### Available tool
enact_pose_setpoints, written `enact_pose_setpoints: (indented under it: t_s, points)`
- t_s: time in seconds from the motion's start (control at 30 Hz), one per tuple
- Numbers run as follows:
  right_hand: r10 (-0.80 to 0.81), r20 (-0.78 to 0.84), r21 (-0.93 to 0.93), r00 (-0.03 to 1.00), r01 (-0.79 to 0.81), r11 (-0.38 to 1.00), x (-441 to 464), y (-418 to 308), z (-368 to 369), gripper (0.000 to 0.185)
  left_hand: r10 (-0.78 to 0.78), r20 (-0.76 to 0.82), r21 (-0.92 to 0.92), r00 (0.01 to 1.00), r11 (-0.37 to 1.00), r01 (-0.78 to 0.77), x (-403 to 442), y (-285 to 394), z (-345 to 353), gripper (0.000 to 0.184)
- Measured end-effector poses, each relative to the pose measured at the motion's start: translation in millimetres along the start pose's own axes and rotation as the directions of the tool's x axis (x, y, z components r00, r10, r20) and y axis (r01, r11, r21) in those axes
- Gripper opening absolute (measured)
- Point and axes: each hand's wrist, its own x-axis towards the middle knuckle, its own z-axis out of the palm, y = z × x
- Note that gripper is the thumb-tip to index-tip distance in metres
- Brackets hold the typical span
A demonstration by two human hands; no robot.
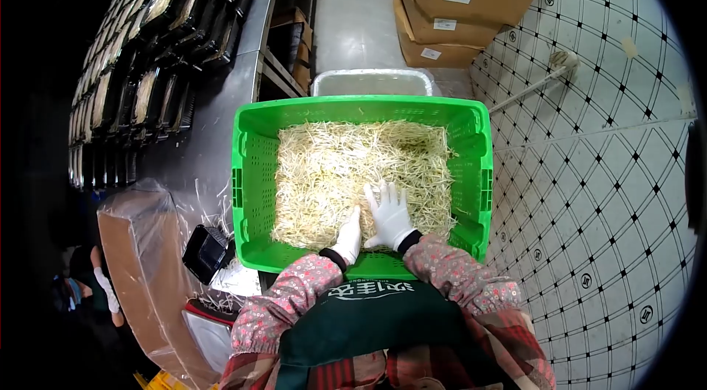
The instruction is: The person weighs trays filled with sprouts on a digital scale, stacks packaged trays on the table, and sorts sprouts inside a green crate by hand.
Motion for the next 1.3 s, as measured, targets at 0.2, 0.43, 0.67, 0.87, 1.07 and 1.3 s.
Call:
enact_pose_setpoints:
  t_s: [0.2,0.43,0.67,0.87,1.07,1.3]
  points:
    - [0.022,0.096,0.248,0.995,-0.046,0.968,50.5,35.1,-2.6,0.097,0.234,0.102,0.242,0.967,0.937,-0.252,-41.8,52.6,-20.3,0.048]
    - [0.053,0.086,0.156,0.995,-0.066,0.985,84.3,95.9,2.8,0.113,0.783,-0.572,0.656,0.246,0.616,-0.436,-142.0,143.9,-171.9,0.055]
    - [-0.046,0.008,0.195,0.999,0.044,0.980,37.8,53.2,9.1,0.079,0.282,-0.959,0.268,-0.016,0.892,-0.363,-176.0,91.1,-347.6,0.081]
    - [-0.017,-0.096,0.463,0.995,0.060,0.885,25.5,64.3,14.9,0.082,0.022,-0.941,-0.146,0.339,0.875,-0.461,-144.3,64.4,-387.6,0.050]
    - [0.144,0.047,0.385,0.988,-0.151,0.911,30.1,45.7,-16.5,0.086,0.008,-0.972,-0.164,0.236,0.696,-0.699,-118.1,56.7,-375.0,0.020]
    - [-0.180,-0.192,0.357,0.965,0.239,0.903,38.5,-88.5,-108.8,0.090,0.473,-0.875,0.383,-0.097,0.556,-0.738,-184.0,129.0,-296.1,0.036]
